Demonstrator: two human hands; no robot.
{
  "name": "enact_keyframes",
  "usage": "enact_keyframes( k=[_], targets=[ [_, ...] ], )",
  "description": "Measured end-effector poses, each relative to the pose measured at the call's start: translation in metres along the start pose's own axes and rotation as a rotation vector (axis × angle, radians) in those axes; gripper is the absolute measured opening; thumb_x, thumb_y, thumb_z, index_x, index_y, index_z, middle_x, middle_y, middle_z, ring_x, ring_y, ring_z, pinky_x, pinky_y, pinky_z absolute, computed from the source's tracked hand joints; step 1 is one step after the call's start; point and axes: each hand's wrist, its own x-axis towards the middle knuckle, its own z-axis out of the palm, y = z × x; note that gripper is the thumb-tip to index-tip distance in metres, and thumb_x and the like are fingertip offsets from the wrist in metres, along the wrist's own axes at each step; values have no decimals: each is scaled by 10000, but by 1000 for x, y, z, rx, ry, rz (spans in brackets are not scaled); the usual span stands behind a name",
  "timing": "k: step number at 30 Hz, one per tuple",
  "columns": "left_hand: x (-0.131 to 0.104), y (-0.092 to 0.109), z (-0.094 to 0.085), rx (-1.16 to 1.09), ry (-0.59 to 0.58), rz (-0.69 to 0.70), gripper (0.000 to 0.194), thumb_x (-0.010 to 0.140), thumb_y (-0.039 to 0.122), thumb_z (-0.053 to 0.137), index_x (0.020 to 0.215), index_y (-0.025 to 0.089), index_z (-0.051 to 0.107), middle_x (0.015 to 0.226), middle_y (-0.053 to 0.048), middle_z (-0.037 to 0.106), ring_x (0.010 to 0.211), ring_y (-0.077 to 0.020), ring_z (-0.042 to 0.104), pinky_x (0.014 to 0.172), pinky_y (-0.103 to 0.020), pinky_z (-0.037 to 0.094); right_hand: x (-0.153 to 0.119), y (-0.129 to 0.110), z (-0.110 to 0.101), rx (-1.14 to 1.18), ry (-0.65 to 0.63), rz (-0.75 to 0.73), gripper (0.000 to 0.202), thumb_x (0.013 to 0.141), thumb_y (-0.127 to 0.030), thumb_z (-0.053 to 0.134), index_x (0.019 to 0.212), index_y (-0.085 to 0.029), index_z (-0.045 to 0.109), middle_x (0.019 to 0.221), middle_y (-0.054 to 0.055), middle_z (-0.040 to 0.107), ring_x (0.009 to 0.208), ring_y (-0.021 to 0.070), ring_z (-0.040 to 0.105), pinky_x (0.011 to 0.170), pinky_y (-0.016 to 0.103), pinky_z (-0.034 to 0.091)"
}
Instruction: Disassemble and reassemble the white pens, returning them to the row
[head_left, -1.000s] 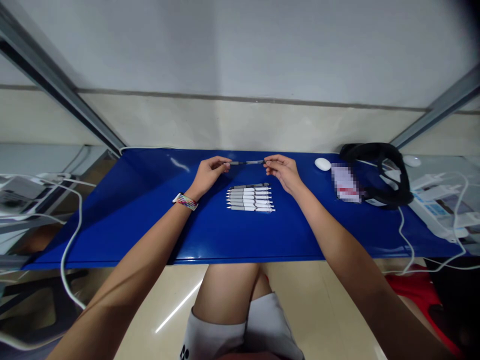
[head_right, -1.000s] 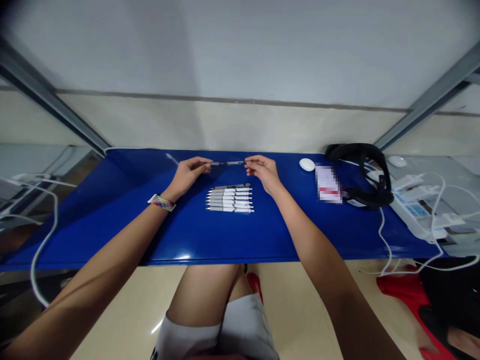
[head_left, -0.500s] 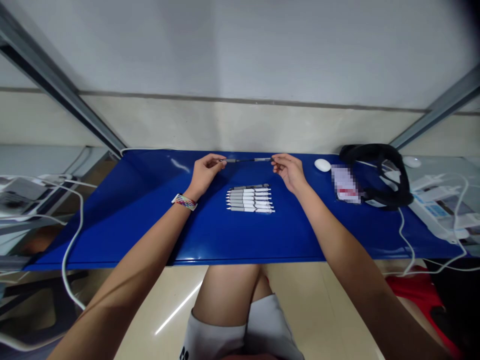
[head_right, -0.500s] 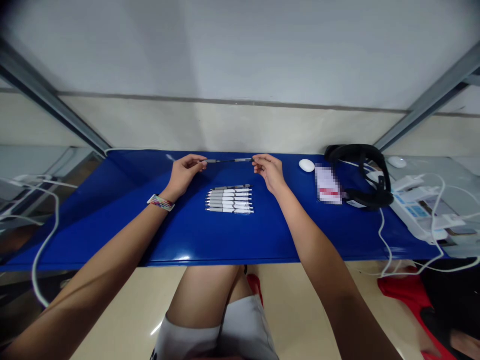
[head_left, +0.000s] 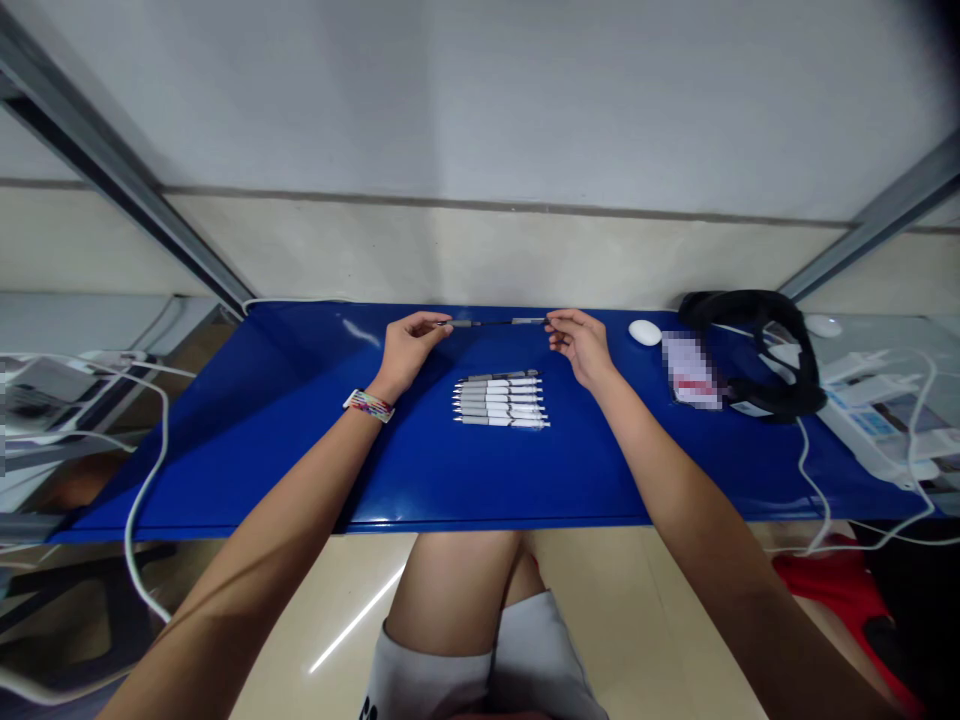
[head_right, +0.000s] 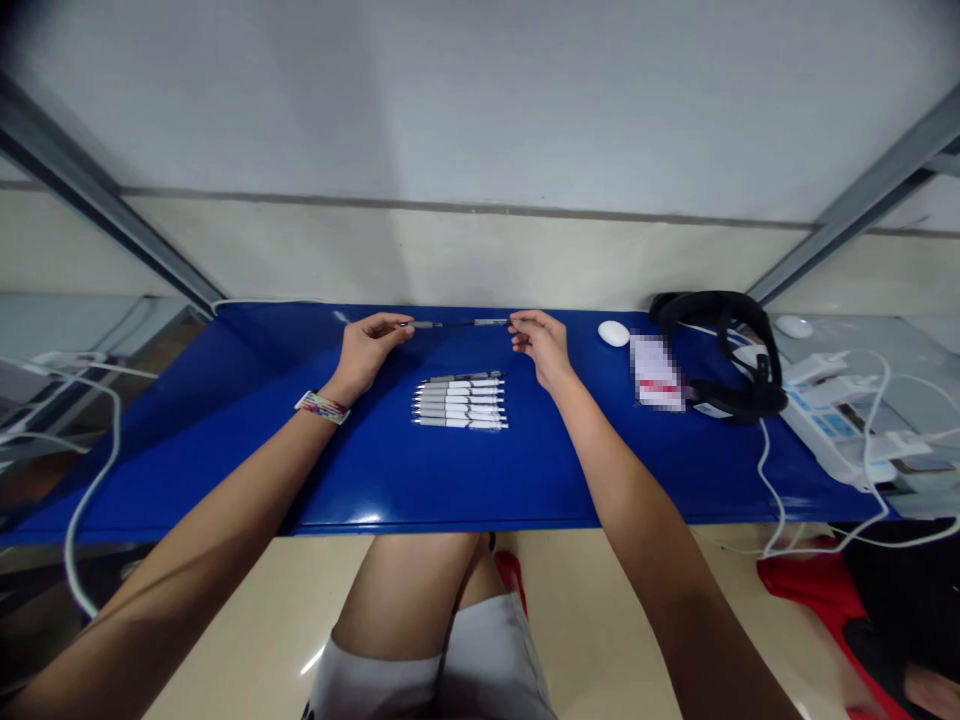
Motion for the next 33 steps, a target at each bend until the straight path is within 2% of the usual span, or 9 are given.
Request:
enact_keyframes(
  k=[8,25,31,33],
  targets=[
    [1,-2,-1,2,13,10,340,775,370,909,1049,178,849,922,-77,818,857,-200,752,825,-323,590,-2,-5,1,72,6,78,171,698,-198,789,868,-192,784,764,24,732,650,122,616,620,255,504],
    [2,-4,-2,9,12,0,325,772,359,909,1039,186,844,911,-65,803,826,-183,727,802,-314,580,-1,-1,1,-23,32,21,178,707,-240,779,881,-204,770,783,24,734,646,126,610,611,261,502],
    [0,-1,0,16,7,-4,330,758,378,920,1026,198,855,936,-73,818,841,-193,733,816,-332,585,-1,2,1,-32,4,7,178,713,-266,800,881,-212,774,789,24,738,649,129,619,610,267,508],
    [-3,4,2,37,-44,-21,335,752,405,931,1005,198,861,930,-77,823,838,-201,734,815,-341,586,-3,4,3,-64,-63,-6,190,723,-294,829,888,-212,785,806,32,752,655,133,632,607,270,507]
  ],
)
